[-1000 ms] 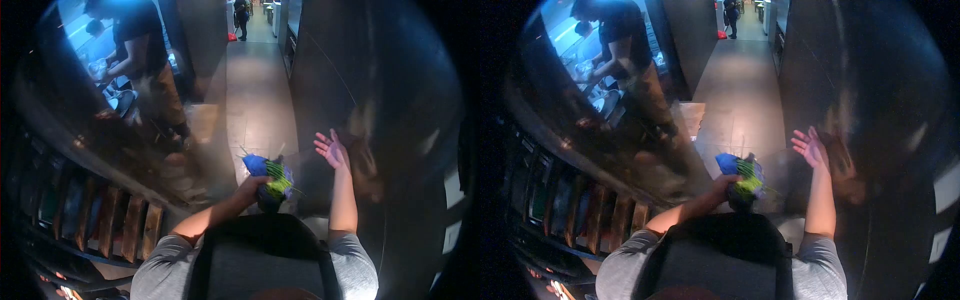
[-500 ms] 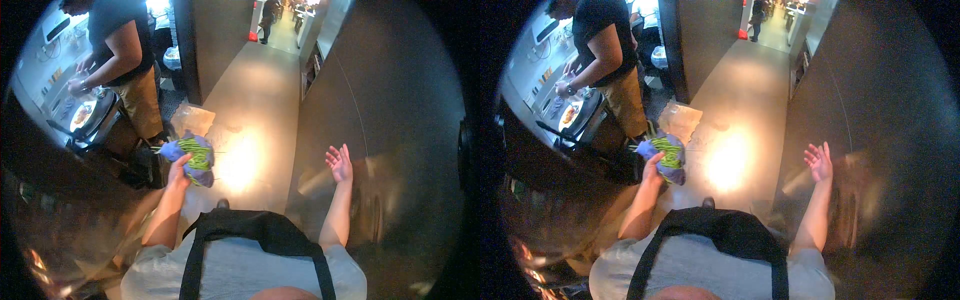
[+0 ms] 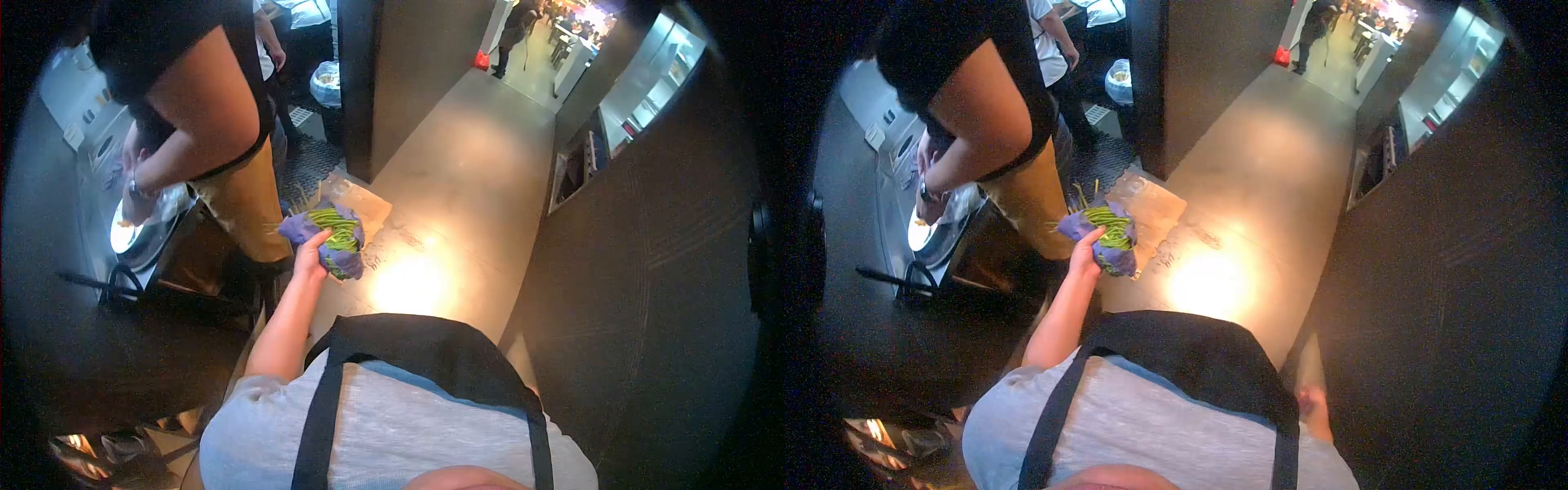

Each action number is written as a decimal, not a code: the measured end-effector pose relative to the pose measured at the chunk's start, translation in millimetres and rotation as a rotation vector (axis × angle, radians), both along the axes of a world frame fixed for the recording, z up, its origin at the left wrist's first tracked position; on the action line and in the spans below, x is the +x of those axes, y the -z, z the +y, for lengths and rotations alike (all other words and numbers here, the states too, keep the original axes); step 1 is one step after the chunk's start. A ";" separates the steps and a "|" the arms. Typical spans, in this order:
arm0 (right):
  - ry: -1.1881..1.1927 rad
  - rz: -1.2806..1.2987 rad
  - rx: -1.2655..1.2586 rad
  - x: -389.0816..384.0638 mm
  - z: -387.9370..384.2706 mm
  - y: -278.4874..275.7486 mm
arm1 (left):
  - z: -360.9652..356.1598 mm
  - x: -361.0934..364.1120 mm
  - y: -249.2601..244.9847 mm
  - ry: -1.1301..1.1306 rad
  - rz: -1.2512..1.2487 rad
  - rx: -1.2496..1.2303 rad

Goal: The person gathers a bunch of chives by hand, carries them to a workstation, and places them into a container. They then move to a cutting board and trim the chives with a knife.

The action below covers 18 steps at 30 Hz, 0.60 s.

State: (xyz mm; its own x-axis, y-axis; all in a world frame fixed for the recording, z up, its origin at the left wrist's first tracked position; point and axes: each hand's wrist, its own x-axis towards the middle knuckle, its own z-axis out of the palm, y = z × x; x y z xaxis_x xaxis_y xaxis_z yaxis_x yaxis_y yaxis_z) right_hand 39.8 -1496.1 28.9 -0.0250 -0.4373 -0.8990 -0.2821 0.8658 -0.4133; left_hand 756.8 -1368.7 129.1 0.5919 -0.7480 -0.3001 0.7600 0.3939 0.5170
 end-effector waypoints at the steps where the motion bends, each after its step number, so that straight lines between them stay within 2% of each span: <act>1: -0.045 0.051 -0.010 14.3 -3.9 5.3 | -22.4 14.7 -0.7 0.006 0.012 -0.005; 5: -0.322 0.268 -0.120 56.8 -44.0 30.6 | -108.8 63.8 -18.7 -0.013 -0.011 -0.001; 8: -0.695 0.452 -0.313 84.2 -119.8 54.8 | -189.3 122.1 -32.2 -0.052 -0.057 -0.001; 11: -1.283 0.681 -0.762 93.3 -232.7 111.0 | -249.3 184.5 -37.6 -0.138 -0.054 -0.053; 12: -1.385 0.759 -0.957 95.6 -278.8 130.4 | -274.5 206.9 -41.3 -0.185 -0.047 -0.061; 13: -1.382 0.785 -1.211 143.3 -313.7 99.6 | -296.0 229.3 -41.2 -0.229 -0.036 -0.058; 14: -1.043 0.507 -1.147 195.5 -369.8 62.9 | -318.1 254.9 -40.7 -0.282 0.007 -0.012; 15: -0.924 0.190 -1.279 281.9 -418.2 -10.2 | -337.3 281.5 -43.8 -0.345 -0.015 0.019; 16: -0.602 0.062 -1.173 359.6 -464.0 -41.1 | -353.3 305.2 -47.1 -0.410 -0.032 0.053; 17: -0.609 -0.120 -1.135 411.0 -524.3 -54.1 | -359.2 318.1 -44.0 -0.478 -0.048 0.086; 18: -0.590 -0.074 -1.174 483.1 -559.0 -103.2 | -369.8 333.3 -54.0 -0.532 -0.075 0.118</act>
State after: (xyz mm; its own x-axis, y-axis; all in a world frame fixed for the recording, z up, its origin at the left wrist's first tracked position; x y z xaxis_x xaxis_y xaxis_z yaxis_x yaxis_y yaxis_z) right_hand 523.0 -2055.2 132.0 0.4697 -0.8823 0.0302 -0.4361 -0.2616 -0.8611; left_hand 1090.1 -1738.5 183.1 0.9023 -0.3040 -0.3058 0.4311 0.6497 0.6261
